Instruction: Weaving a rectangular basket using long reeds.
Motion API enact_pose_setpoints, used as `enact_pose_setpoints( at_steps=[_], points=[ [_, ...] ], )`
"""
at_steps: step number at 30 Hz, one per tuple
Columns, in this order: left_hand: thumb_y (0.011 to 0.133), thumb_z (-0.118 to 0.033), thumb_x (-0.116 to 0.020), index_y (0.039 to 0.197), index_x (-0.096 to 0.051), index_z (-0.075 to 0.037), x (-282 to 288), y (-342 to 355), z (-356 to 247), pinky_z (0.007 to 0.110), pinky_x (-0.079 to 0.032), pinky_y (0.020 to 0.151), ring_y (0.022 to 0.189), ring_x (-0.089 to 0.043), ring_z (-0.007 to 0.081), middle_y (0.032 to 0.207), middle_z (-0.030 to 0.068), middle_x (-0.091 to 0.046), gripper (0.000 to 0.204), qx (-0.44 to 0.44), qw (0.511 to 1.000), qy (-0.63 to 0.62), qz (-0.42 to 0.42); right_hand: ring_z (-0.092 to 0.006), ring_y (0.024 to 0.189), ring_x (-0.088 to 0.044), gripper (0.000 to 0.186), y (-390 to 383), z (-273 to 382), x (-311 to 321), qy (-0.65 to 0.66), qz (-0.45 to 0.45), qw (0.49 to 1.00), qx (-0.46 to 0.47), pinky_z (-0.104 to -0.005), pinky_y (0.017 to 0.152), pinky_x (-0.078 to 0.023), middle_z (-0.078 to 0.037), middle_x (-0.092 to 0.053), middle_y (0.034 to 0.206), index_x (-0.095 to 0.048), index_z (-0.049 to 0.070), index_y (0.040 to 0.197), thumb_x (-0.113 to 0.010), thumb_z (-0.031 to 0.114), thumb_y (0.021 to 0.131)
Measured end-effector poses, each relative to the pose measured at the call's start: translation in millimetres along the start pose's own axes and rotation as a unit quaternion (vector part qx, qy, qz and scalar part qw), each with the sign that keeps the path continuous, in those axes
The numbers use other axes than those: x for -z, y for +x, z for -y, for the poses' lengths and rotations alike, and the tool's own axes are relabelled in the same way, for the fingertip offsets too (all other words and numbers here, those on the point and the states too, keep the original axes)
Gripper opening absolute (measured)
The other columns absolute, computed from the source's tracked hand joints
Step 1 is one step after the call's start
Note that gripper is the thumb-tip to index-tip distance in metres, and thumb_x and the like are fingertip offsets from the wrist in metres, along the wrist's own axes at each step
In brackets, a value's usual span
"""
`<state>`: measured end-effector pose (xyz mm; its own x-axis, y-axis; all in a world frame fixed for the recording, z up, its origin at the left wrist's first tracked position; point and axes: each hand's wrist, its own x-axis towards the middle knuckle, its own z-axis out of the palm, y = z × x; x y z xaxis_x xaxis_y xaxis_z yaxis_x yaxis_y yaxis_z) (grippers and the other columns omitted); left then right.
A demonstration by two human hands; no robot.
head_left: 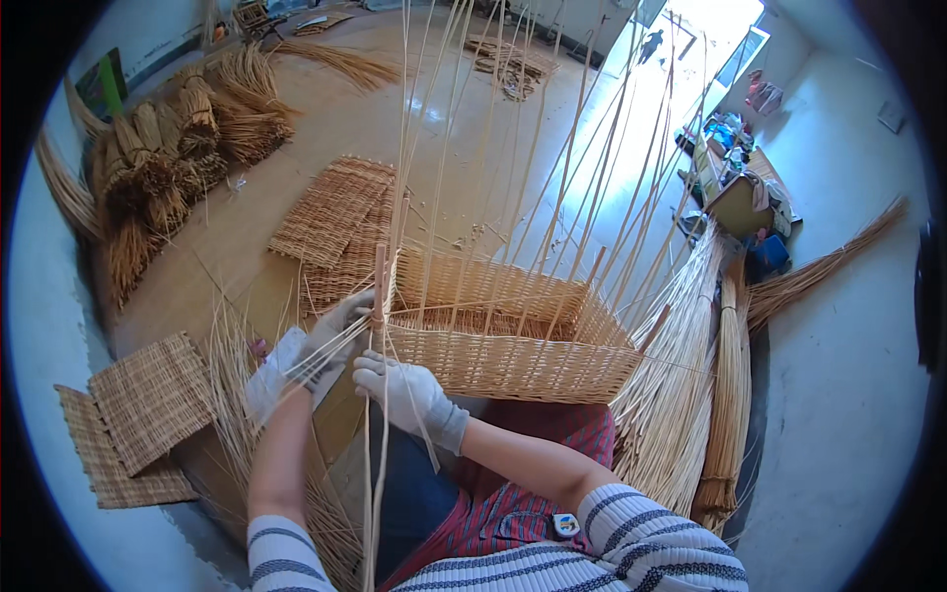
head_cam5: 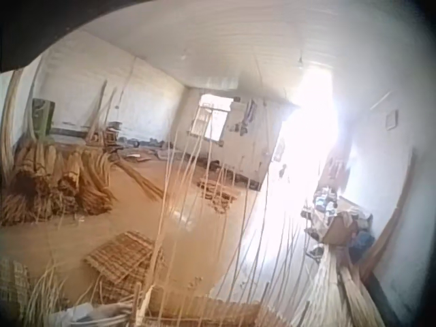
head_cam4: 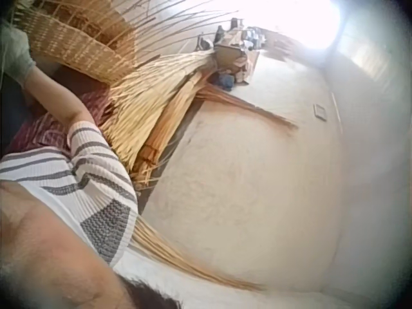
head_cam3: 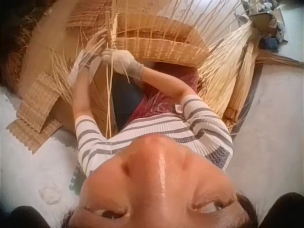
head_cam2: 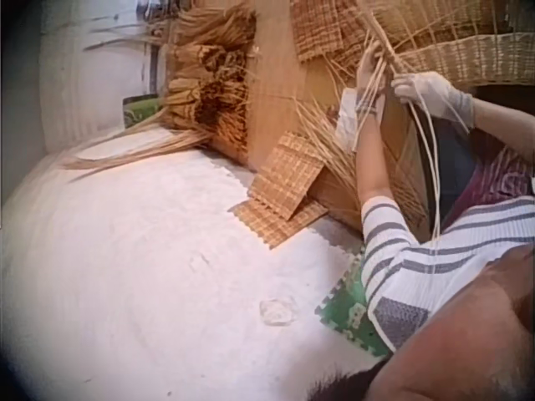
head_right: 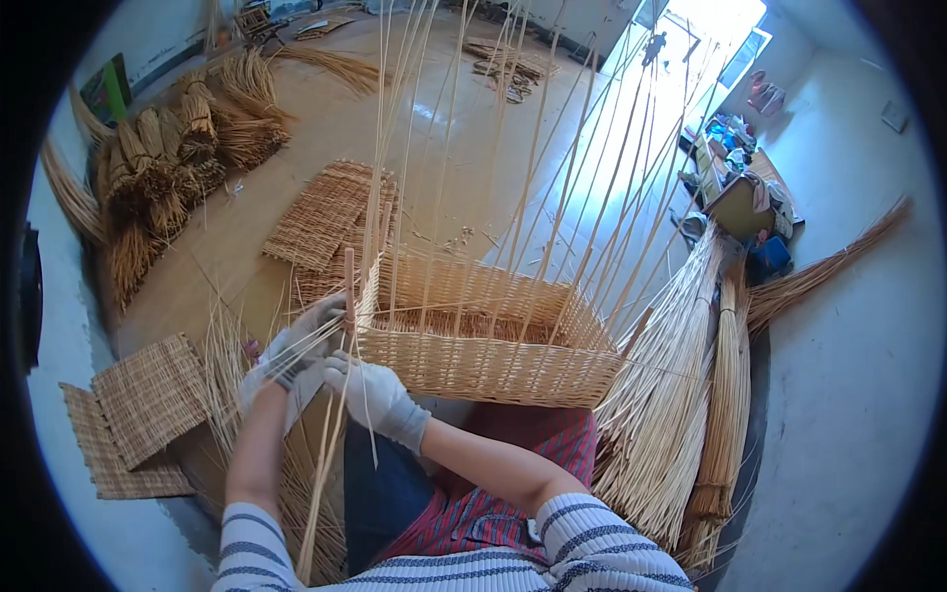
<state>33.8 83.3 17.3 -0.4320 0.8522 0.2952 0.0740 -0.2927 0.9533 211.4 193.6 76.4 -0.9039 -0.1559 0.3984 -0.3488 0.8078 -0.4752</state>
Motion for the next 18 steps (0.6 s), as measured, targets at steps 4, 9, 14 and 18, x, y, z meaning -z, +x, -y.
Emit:
enact_pose_setpoints(
  at_steps=[4, 9, 14, 18],
  points=[
    [0.089, -0.004, -0.073, 0.139, -0.057, -0.008, 36.1, 26.1, -29.1, 0.033, -0.049, 0.104, 0.114, -0.06, 0.0147, 0.124, 0.0044, -0.063, 0.052, 0.146, 0.967, 0.145, 0.151, -0.0318, 0.125, -0.059, 0.023, -9.8, 9.8, -7.4, -0.009, -0.023, 1.0, 0.006, -0.039, 0.091, -0.056, -0.012, -0.064, 0.126, -0.062, 0.007, 0.111, -0.06, 0.013, 0.09],
    [0.087, -0.01, -0.076, 0.125, -0.063, -0.011, 38.7, 38.1, -24.0, 0.033, -0.051, 0.096, 0.108, -0.06, 0.0158, 0.115, 0.0022, -0.064, 0.04, 0.179, 0.949, 0.172, 0.193, -0.0338, 0.129, -0.057, 0.027, -17.5, 15.6, 10.0, 0.038, 0.012, 0.997, -0.06, -0.0381, 0.101, -0.051, -0.013, -0.062, 0.134, -0.064, 0.008, 0.119, -0.056, 0.008, 0.092],
    [0.089, -0.012, -0.078, 0.115, -0.062, -0.011, 10.4, 22.4, 12.2, 0.026, -0.047, 0.087, 0.094, -0.054, 0.0083, 0.101, -0.0043, -0.058, 0.03, 0.115, 0.987, -0.064, 0.092, -0.0156, 0.09, -0.067, 0.014, -62.2, -50.7, 10.9, 0.566, -0.296, 0.665, -0.387, -0.0275, 0.083, -0.056, -0.011, -0.074, 0.104, -0.07, 0.0, 0.109, -0.061, 0.005, 0.098],
    [0.09, -0.006, -0.073, 0.113, -0.061, -0.011, -6.1, 9.7, 21.3, 0.024, -0.046, 0.087, 0.094, -0.053, 0.0083, 0.1, -0.004, -0.055, 0.026, 0.128, 0.987, -0.093, -0.024, -0.0157, 0.091, -0.068, 0.019, -14.2, -74.8, 15.5, 0.309, -0.358, 0.826, -0.309, -0.0304, 0.072, -0.056, -0.014, -0.071, 0.112, -0.067, 0.001, 0.114, -0.064, 0.009, 0.098]
  ],
)
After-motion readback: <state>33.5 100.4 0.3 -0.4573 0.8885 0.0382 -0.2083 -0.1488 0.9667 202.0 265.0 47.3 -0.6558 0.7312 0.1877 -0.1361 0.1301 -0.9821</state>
